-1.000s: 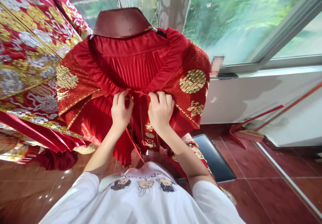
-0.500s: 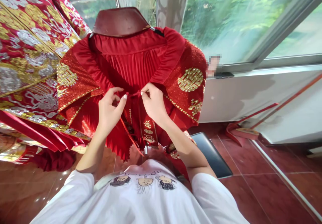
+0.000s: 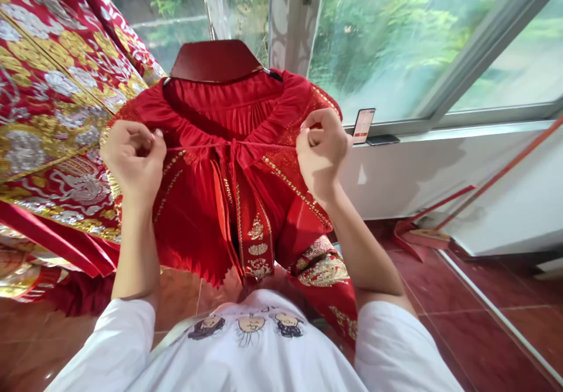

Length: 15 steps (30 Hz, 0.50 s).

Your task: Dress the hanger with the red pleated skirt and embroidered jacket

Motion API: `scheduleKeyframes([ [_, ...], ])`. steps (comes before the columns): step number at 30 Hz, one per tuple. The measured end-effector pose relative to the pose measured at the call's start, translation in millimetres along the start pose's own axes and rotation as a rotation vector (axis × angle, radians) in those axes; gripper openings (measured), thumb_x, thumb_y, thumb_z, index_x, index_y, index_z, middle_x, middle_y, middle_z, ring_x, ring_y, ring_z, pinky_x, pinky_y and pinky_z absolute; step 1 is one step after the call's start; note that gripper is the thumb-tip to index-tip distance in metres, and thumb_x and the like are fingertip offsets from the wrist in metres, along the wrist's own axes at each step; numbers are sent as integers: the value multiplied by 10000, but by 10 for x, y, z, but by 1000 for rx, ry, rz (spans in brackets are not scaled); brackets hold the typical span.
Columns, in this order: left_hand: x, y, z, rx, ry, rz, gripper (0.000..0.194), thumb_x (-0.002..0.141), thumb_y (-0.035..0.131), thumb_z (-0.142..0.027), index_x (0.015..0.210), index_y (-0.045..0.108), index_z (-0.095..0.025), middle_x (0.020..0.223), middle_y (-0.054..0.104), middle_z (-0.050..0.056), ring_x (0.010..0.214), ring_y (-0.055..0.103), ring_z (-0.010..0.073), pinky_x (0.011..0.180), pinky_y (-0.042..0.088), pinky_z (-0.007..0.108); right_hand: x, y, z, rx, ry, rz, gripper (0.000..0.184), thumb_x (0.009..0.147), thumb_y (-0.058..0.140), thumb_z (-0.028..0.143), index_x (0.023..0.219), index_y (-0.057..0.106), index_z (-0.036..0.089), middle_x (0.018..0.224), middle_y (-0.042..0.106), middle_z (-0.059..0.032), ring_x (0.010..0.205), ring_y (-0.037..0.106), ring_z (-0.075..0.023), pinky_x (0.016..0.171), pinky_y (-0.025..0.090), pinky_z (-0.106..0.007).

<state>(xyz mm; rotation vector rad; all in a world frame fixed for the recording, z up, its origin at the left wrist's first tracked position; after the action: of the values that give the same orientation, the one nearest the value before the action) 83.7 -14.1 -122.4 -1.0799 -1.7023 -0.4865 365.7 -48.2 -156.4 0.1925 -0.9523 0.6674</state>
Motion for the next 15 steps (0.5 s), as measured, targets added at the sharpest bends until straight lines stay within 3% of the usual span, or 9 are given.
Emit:
scheduleKeyframes([
  [3, -10, -87, 47, -139, -66, 76, 259, 760, 706, -300, 698, 476, -199, 557, 403, -58, 444, 335, 58, 442, 250, 203, 41, 47, 5, -32, -44, 92, 33, 821, 559, 200, 800, 533, 196, 443, 333, 83, 408, 280, -62, 538, 343, -240],
  [6, -47, -212, 24, -309, -66, 383, 277, 740, 739, -339, 666, 515, -193, 546, 425, -52, 451, 334, 61, 440, 244, 202, 48, 3, 97, -65, -74, 254, 145, 758, 613, 138, 881, 557, 190, 466, 398, 94, 430, 323, -55, 579, 368, -233],
  [8, -70, -296, -18, -225, -3, 558, 221, 767, 721, -337, 653, 598, -194, 561, 486, -30, 479, 383, 76, 466, 273, 217, 61, -62, 154, -47, -73, 405, 310, 713, 669, 127, 998, 561, 185, 521, 489, 93, 440, 352, -45, 566, 368, -222],
  [9, -79, -324, -42, -110, 37, 582, 179, 778, 714, -322, 667, 644, -201, 583, 517, -20, 499, 408, 84, 488, 289, 228, 72, -94, 179, -17, -66, 489, 390, 698, 692, 133, 1059, 552, 182, 556, 532, 87, 440, 358, -39, 544, 361, -214],
  [10, -86, -334, -66, 24, 75, 560, 127, 783, 712, -297, 695, 681, -211, 608, 537, -13, 523, 428, 92, 513, 301, 240, 83, -121, 202, 26, -54, 574, 459, 689, 709, 144, 1114, 540, 179, 592, 570, 78, 435, 359, -32, 517, 350, -204],
  [12, -99, -288, -108, 223, 138, 401, 33, 780, 711, -234, 748, 713, -226, 648, 533, -6, 576, 450, 110, 561, 312, 261, 104, -147, 249, 155, -11, 747, 544, 692, 708, 162, 1198, 511, 179, 673, 633, 54, 415, 345, -14, 459, 321, -181],
  [15, -116, -60, -131, 251, 140, 88, 72, 791, 683, -163, 740, 692, -214, 679, 468, 3, 635, 442, 129, 624, 336, 283, 105, -97, 324, 441, 68, 984, 582, 726, 665, 161, 1273, 469, 185, 785, 695, 13, 379, 337, 4, 396, 289, -154],
])
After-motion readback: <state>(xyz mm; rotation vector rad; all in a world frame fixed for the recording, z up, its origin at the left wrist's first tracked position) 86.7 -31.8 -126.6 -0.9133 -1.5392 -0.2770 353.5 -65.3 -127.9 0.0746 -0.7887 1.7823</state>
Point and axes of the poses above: each hand's wrist, its own x-axis towards the middle knuckle, its own y-axis out of the palm, z = x × y, the point moved 1 cm from there along x, towards the middle knuckle
